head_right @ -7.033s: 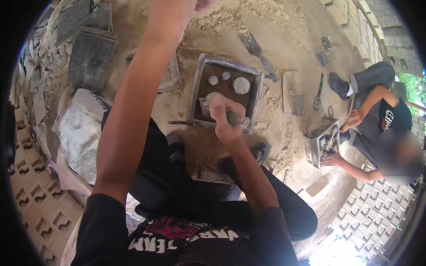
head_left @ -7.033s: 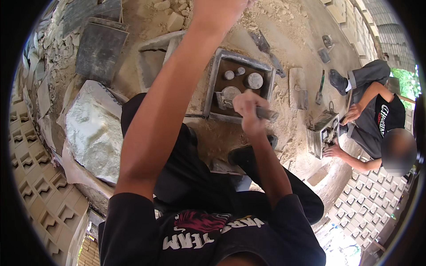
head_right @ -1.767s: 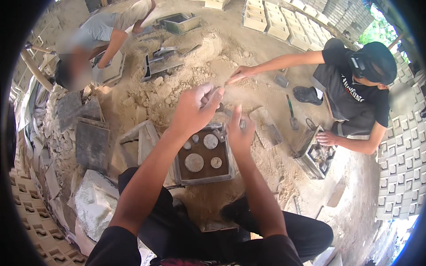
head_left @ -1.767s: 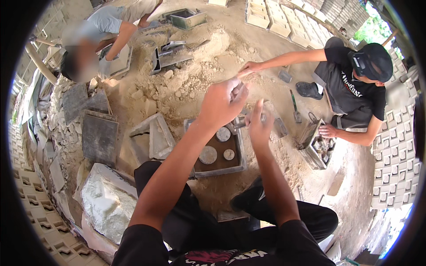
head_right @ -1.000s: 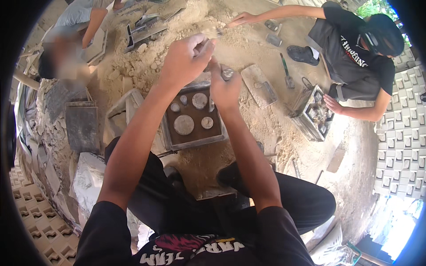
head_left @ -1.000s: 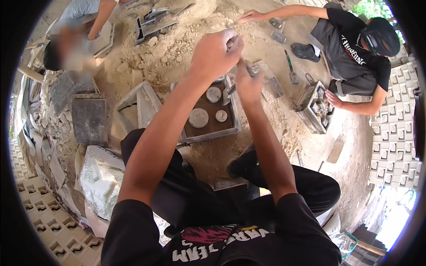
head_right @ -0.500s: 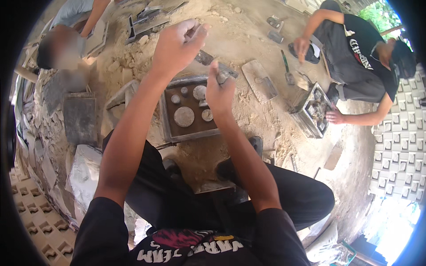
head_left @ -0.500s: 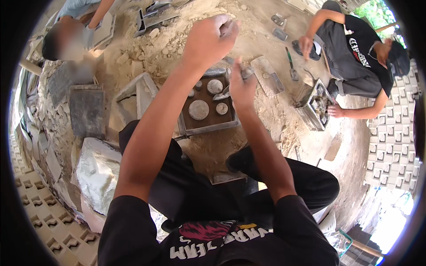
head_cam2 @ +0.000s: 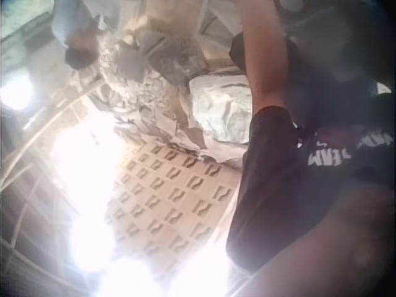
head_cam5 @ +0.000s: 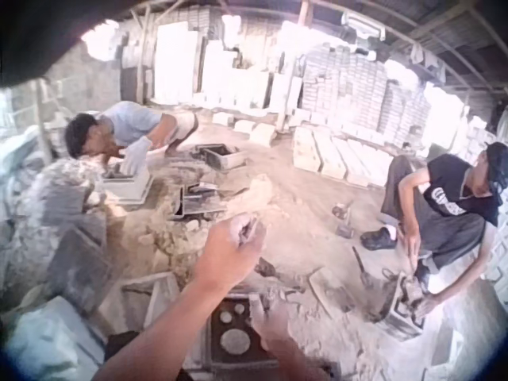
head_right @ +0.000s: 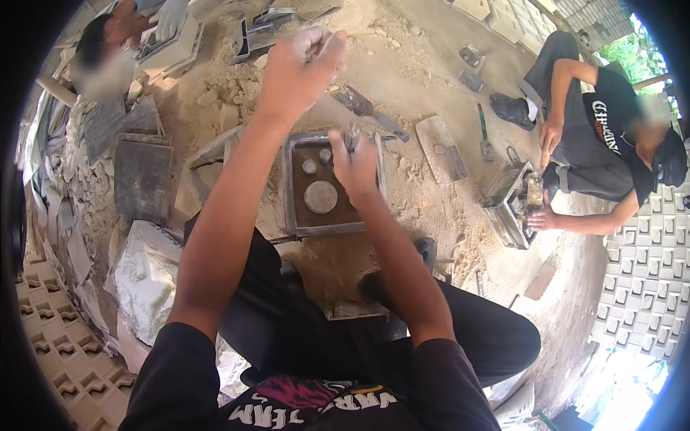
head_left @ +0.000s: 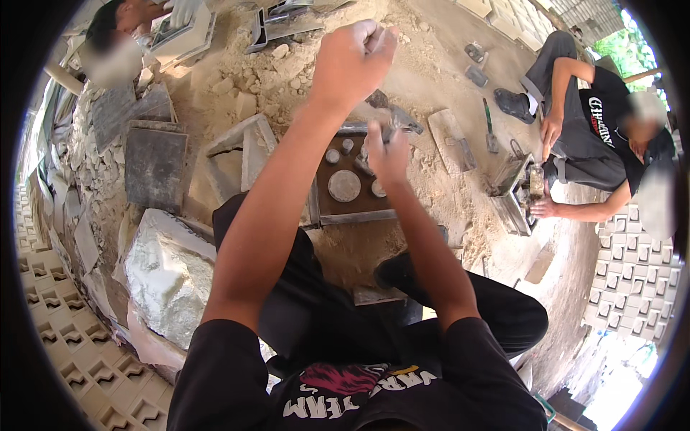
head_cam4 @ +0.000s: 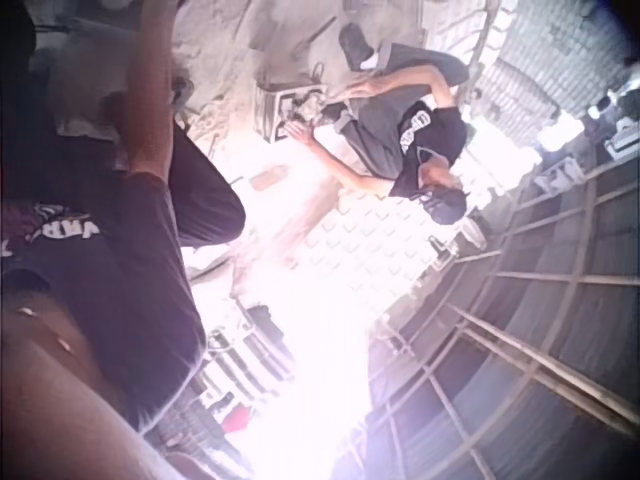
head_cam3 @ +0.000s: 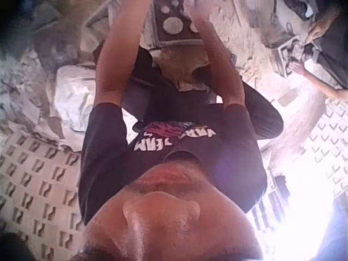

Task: The person fills a mold with sand or fine gravel using a small trowel and levels it by hand.

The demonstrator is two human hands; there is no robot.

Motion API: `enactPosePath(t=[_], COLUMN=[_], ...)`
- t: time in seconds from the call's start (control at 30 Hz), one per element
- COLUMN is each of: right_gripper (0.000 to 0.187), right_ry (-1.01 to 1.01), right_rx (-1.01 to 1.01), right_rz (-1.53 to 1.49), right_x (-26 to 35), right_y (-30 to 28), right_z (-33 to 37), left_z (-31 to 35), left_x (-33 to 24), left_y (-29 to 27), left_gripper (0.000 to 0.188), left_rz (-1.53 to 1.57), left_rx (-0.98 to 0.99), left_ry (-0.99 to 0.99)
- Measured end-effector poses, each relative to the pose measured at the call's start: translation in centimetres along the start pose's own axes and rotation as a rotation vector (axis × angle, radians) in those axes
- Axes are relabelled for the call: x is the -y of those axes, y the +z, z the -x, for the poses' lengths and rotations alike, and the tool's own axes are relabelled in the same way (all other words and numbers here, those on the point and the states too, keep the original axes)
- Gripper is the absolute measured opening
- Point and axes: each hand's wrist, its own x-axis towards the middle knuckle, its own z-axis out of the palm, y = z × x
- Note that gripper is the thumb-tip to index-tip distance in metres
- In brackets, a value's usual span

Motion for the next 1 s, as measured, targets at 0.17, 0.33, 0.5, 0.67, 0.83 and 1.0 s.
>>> enactPosePath(t=[0.17, 0.33, 0.5, 0.67, 0.83, 1.0], right_gripper=[0.042, 0.040, 0.036, 0.026, 0.031, 0.032], right_ry=[0.127, 0.279, 0.065, 0.021, 0.105, 0.056], right_rx=[-0.046, 0.012, 0.007, -0.082, -0.021, -0.240], right_rz=[-0.195, -0.114, -0.049, -0.016, 0.040, -0.001], right_x=[2.7, 3.5, 3.0, 3.3, 2.1, 2.1], right_y=[2.1, 2.6, 3.3, 2.6, 2.1, 2.4], right_z=[-1.3, -2.2, -0.1, -2.4, -3.9, -4.2], left_z=[0.2, -0.1, -0.4, 0.1, -0.2, 0.1], left_x=[-0.3, 0.0, 0.1, -0.5, 0.1, -0.4], left_y=[-1.2, -2.0, -1.5, -1.9, -1.5, -1.4], left_gripper=[0.038, 0.038, 0.040, 0.041, 0.043, 0.042], left_rz=[0.016, 0.050, 0.122, 0.063, 0.042, 0.029], left_rx=[-0.048, -0.071, -0.143, -0.075, -0.067, -0.063], left_ry=[-0.034, -0.056, -0.021, -0.052, -0.074, -0.086])
